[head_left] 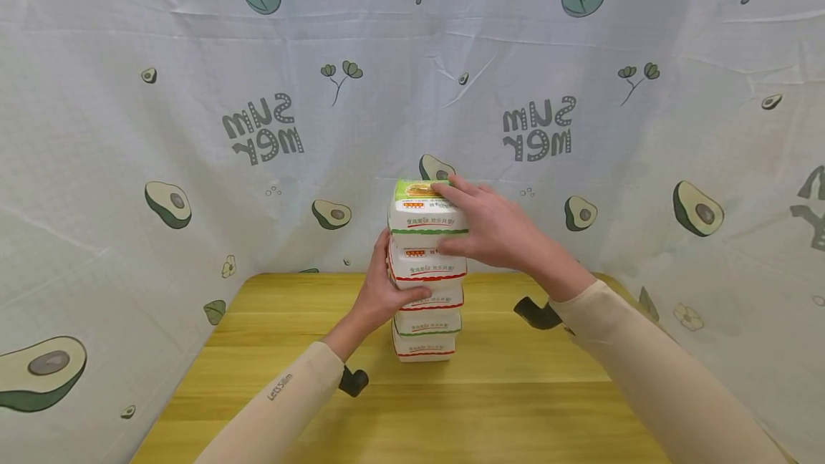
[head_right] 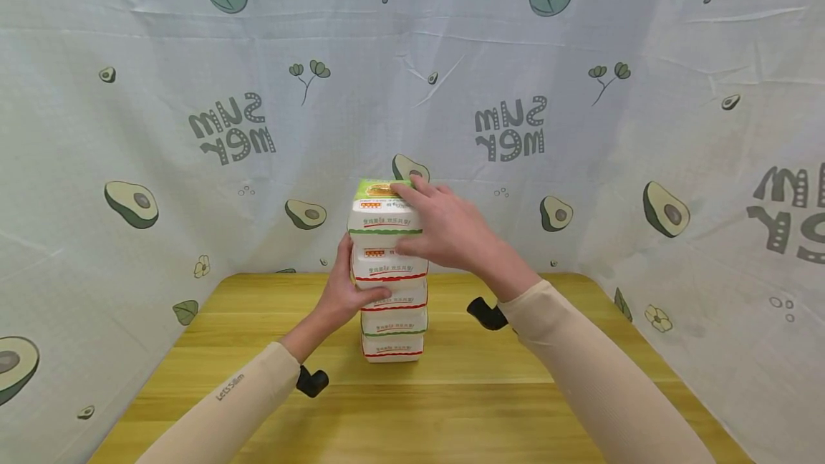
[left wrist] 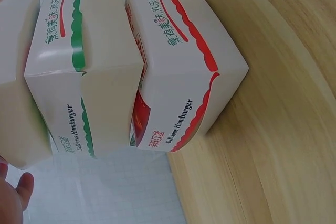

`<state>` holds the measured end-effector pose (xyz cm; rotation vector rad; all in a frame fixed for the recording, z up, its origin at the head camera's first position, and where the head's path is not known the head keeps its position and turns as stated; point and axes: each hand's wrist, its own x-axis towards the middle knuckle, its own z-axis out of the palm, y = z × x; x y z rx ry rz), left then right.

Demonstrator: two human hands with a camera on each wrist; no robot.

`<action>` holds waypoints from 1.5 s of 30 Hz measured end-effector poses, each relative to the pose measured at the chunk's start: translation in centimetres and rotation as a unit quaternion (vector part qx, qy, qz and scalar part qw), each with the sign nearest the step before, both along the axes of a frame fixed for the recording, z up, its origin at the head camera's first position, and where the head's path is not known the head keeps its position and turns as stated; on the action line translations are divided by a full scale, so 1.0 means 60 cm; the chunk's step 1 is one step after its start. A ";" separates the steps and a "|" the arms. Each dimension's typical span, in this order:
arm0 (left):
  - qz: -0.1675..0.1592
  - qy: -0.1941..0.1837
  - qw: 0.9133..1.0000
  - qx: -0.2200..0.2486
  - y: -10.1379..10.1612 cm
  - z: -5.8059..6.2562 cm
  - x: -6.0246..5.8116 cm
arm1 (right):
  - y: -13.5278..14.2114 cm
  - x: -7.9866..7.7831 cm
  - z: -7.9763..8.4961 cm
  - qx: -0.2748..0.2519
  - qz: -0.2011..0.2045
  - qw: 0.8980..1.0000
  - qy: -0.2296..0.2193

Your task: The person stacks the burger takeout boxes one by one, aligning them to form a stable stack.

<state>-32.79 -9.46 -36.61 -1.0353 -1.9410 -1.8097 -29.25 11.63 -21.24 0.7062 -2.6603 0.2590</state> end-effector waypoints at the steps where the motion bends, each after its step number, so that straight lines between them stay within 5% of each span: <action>1: -0.004 0.002 1.000 0.003 0.001 -0.005 -0.005 | 0.000 0.001 0.000 0.000 0.002 1.000 0.001; 5: -0.015 0.003 1.000 0.011 0.001 -0.017 -0.015 | 0.002 0.005 -0.002 0.000 0.010 1.000 0.002; 10: -0.012 0.003 1.000 0.008 -0.001 0.003 0.013 | 0.003 0.007 -0.004 0.001 0.018 1.000 0.010; 45: 0.043 -0.029 0.998 -0.032 0.008 0.019 0.011 | 0.006 -0.006 -0.011 -0.018 0.010 0.999 0.024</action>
